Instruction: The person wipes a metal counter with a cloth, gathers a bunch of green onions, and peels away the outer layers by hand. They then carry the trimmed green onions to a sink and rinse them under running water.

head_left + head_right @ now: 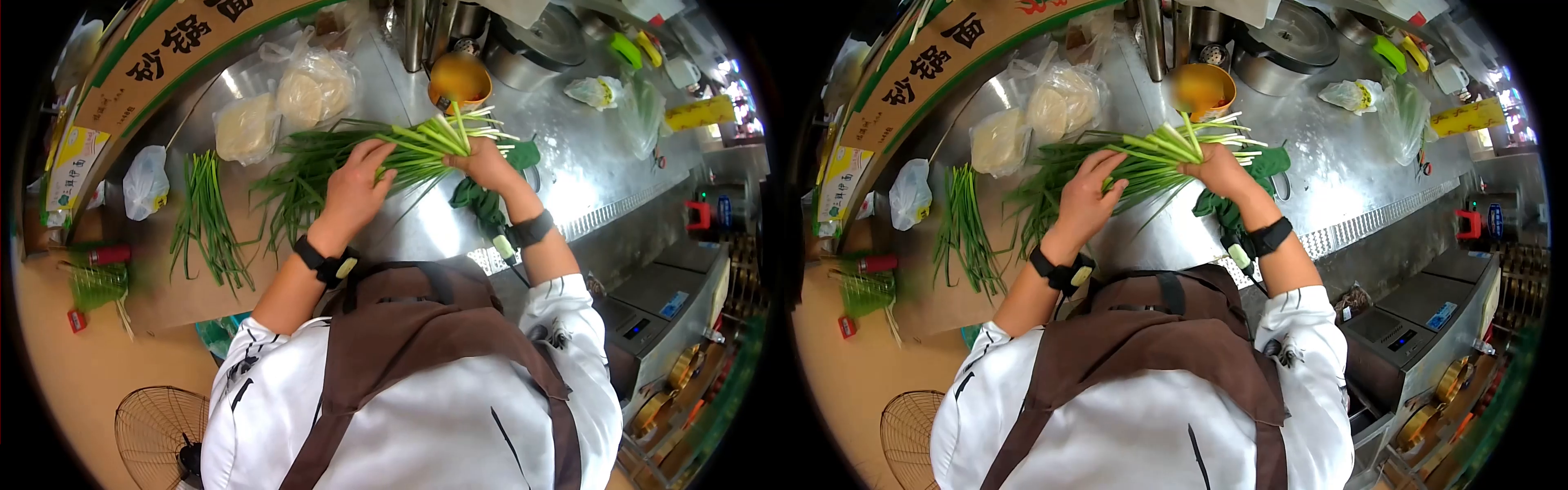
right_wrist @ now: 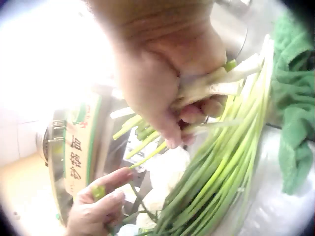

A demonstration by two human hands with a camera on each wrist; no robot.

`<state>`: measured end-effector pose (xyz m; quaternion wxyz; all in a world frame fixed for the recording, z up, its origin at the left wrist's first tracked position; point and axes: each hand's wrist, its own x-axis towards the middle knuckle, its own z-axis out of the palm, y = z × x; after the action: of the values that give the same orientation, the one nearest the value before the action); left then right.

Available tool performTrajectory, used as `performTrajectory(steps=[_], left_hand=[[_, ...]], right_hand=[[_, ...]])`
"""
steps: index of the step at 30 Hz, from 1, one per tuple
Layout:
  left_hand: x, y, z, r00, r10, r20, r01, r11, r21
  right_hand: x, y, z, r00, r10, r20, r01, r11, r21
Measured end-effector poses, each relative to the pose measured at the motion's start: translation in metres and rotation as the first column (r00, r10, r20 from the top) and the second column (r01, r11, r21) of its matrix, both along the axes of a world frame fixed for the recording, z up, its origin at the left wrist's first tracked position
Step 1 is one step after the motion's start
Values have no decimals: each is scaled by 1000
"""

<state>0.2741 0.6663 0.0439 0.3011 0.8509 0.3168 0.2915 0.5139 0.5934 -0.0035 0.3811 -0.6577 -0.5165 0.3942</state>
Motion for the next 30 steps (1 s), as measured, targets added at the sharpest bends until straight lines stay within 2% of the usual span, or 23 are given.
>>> performTrajectory(steps=[1, 3, 6, 7, 8, 10, 12, 15, 16, 18, 19, 20, 22, 24, 25, 26, 28, 29, 30], left_hand=[[3, 1, -1, 1000, 2, -1, -2, 1000, -3], [9, 4, -2, 981, -60, -185, 62, 998, 8], [13, -1, 9, 990, -45, -133, 58, 994, 95], [16, -2, 14, 990, -59, -132, 71, 993, 94], [18, -3, 19, 991, -111, -76, 120, 984, 132], [21, -4, 20, 985, -172, -23, 173, 970, 173], [24, 1, 15, 971, -221, -85, 233, 956, 178], [26, 9, -2, 951, -284, -125, 302, 940, 157], [24, 11, -4, 949, -290, -126, 307, 939, 157], [21, 18, -5, 955, -248, -165, 271, 953, 138], [18, 22, -6, 954, -251, -164, 275, 951, 140], [14, 26, -6, 957, -210, -201, 236, 965, 113], [6, 31, -6, 957, -166, -239, 192, 977, 89], [1, 36, -5, 944, -135, -301, 138, 990, -12], [0, 37, -7, 944, -132, -303, 136, 991, -9], [1, 37, -11, 951, -148, -271, 142, 989, -42], [5, 34, -9, 958, -161, -236, 148, 986, -73], [10, 31, -4, 956, -179, -231, 145, 977, -157], [13, 28, -1, 954, -199, -226, 143, 960, -242]], right_hand=[[-7, -5, 21, 993, 39, -107, -49, 995, -90], [-14, -11, 29, 990, 62, -130, -75, 993, -93], [-14, -19, 49, 983, 39, -178, -64, 989, -135], [-12, -22, 58, 983, 34, -182, -70, 978, -195], [-11, -24, 61, 982, 31, -188, -79, 964, -255], [-6, -28, 54, 972, 23, -234, -82, 965, -248], [-3, -31, 54, 926, -5, -377, -92, 967, -238], [0, -35, 54, 909, -7, -417, -104, 964, -243], [2, -37, 53, 909, -12, -417, -98, 965, -242], [10, -43, 49, 838, -144, -525, -37, 947, -319], [14, -47, 46, 821, -196, -536, 34, 954, -297], [21, -52, 43, 821, -196, -535, 36, 955, -295], [41, -63, 34, 817, -299, -493, 180, 945, -275], [58, -69, 19, 792, -455, -406, 414, 890, -189], [71, -70, 7, 773, -579, -260, 558, 815, -157], [79, -74, -6, 766, -633, 111, 632, 774, 49], [71, -76, 9, 645, -705, 295, 712, 695, 103], [59, -75, 18, 646, -704, 295, 710, 696, 106], [38, -72, 30, 691, -711, 133, 695, 703, 151]])
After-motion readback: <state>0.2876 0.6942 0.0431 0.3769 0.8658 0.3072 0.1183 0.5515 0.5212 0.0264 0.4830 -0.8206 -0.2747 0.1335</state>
